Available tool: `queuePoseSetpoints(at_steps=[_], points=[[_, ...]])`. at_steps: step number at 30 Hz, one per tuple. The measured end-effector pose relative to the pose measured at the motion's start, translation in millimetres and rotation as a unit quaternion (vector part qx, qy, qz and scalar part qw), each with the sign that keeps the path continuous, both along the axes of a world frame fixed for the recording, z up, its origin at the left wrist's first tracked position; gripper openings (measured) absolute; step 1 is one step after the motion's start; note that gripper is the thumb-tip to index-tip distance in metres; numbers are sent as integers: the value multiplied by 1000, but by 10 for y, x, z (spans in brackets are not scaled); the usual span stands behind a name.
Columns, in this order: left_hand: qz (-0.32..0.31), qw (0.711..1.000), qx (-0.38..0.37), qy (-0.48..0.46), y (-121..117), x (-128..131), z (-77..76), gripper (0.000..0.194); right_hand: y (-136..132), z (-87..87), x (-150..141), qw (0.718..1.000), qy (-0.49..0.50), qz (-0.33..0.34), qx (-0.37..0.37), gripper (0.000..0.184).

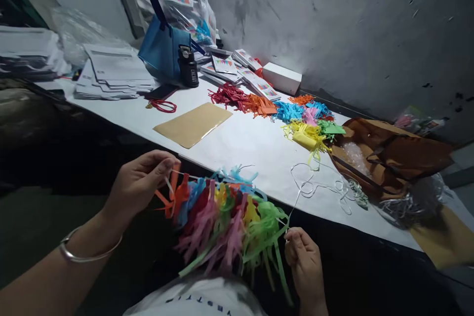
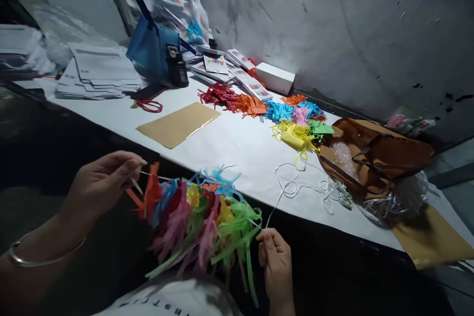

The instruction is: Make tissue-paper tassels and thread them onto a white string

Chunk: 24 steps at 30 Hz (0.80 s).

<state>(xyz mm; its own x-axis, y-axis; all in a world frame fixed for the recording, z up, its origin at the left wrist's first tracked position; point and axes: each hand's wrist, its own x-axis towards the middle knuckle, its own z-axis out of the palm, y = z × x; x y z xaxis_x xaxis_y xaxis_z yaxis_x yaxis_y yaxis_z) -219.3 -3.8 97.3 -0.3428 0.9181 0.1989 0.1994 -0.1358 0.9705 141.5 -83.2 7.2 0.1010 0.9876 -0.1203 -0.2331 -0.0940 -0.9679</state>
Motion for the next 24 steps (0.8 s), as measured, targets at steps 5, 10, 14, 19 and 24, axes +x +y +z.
queuePoseSetpoints(at_steps=[5, 10, 14, 19, 24], points=[[-55, 995, 36, 73, -84, 236, -111, 15, -58, -7, -59, 1000, -3, 1, -3, 34], [-341, 932, -75, 94, -105, 818, -380, 17, -83, 66, -181, 999, -17, 31, 21, 30], [-476, 853, -215, -23, -102, 1250, -716, 27, -84, 171, -311, 996, 6, 84, 43, 30], [-533, 782, -290, -141, -131, 1489, -885, 14, -101, 282, -378, 992, 84, 91, 35, 34], [-460, 769, -360, -260, -189, 1518, -898, 30, -159, 204, -267, 994, 94, 51, 21, 36]])
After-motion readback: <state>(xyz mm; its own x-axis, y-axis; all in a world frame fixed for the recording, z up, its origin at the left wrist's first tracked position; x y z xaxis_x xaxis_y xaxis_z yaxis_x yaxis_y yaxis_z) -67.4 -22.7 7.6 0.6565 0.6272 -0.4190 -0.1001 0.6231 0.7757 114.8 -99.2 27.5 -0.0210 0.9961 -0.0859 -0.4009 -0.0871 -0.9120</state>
